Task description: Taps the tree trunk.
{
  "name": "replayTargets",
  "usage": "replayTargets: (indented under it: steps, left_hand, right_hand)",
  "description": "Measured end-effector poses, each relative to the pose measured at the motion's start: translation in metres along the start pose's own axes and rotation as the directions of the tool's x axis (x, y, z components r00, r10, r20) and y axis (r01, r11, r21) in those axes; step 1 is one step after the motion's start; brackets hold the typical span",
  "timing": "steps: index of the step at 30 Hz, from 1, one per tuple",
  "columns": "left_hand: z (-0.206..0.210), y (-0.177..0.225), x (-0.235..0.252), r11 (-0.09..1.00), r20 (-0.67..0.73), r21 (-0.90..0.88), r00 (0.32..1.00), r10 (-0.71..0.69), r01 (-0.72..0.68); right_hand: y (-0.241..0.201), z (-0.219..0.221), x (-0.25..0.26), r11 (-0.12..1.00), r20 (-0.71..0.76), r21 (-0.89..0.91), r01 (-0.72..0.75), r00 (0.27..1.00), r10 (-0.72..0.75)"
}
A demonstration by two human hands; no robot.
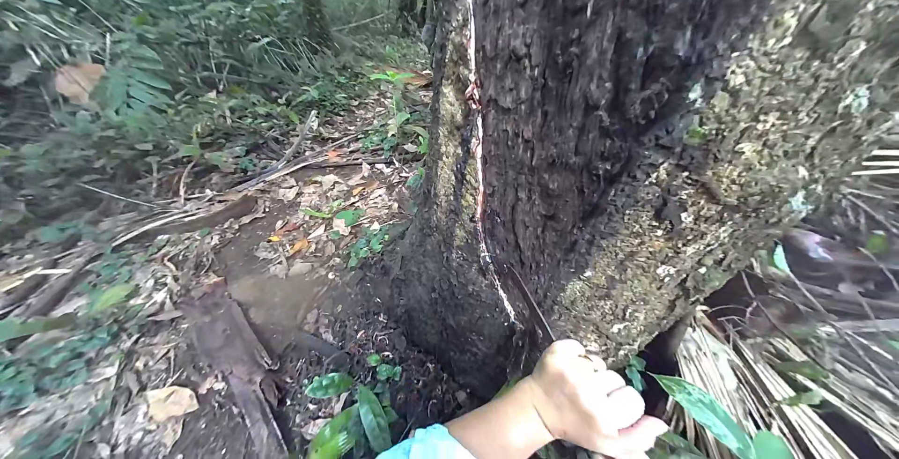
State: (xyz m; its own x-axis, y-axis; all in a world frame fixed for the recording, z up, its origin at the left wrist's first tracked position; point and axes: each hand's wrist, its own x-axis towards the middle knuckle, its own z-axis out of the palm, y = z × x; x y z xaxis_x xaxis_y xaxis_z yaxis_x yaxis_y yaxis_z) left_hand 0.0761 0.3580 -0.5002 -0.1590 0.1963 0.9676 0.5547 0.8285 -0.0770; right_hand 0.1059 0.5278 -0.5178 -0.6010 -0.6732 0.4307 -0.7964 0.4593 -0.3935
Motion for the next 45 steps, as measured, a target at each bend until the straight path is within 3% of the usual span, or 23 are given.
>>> replayTargets:
  steps: [6, 11, 15, 19, 22, 26, 31, 33, 39, 42, 45]
  left_hand:
    - [0.010, -0.015, -0.019, 0.994, 0.001, 0.020, 0.994, 0.107, -0.107]
    - [0.015, -0.020, -0.015, 0.990, -0.013, 0.079, 0.993, 0.119, -0.118]
    - [0.020, -0.013, -0.018, 0.992, -0.030, 0.109, 0.997, 0.067, -0.063]
    - [0.012, -0.026, -0.011, 0.987, 0.011, 0.096, 0.991, 0.131, -0.132]
    - [0.020, -0.019, -0.017, 0.989, -0.023, 0.118, 0.995, 0.097, -0.093]
    - [0.013, -0.018, -0.022, 0.987, 0.062, 0.108, 0.991, 0.114, -0.121]
    - [0.020, -0.020, -0.017, 0.985, -0.004, 0.151, 0.996, 0.084, -0.082]
    - [0.017, -0.011, -0.026, 0.988, 0.043, 0.127, 0.996, 0.082, -0.087]
    - [0.014, -0.029, -0.013, 0.983, -0.011, 0.162, 0.996, 0.093, -0.090]
    - [0.009, -0.017, -0.026, 0.988, 0.076, 0.116, 0.993, 0.095, -0.103]
    - [0.003, -0.032, -0.012, 0.979, 0.057, 0.158, 0.991, 0.125, -0.133]
  right_hand:
    - [0.042, 0.055, 0.000, 0.995, -0.173, -0.062, 0.083, 0.981, -0.093]
    - [0.048, 0.056, 0.011, 0.989, -0.220, -0.102, 0.105, 0.968, -0.125]
    - [0.055, 0.055, 0.008, 0.990, -0.215, -0.079, 0.119, 0.967, -0.133]
    - [0.051, 0.058, 0.018, 0.992, -0.207, -0.034, 0.120, 0.971, -0.124]
    - [0.057, 0.064, 0.013, 0.992, -0.228, -0.048, 0.117, 0.966, -0.125]
    - [0.057, 0.072, 0.009, 0.992, -0.226, -0.023, 0.128, 0.965, -0.130]
    - [0.062, 0.075, 0.017, 0.988, -0.290, -0.079, 0.134, 0.945, -0.152]
    - [0.062, 0.078, 0.004, 0.988, -0.264, -0.070, 0.135, 0.953, -0.149]
    - [0.055, 0.085, 0.026, 0.988, -0.330, -0.072, 0.134, 0.932, -0.150]
    - [0.057, 0.092, 0.009, 0.989, -0.304, -0.076, 0.130, 0.941, -0.147]
    - [0.048, 0.095, 0.027, 0.993, -0.321, -0.043, 0.111, 0.940, -0.119]
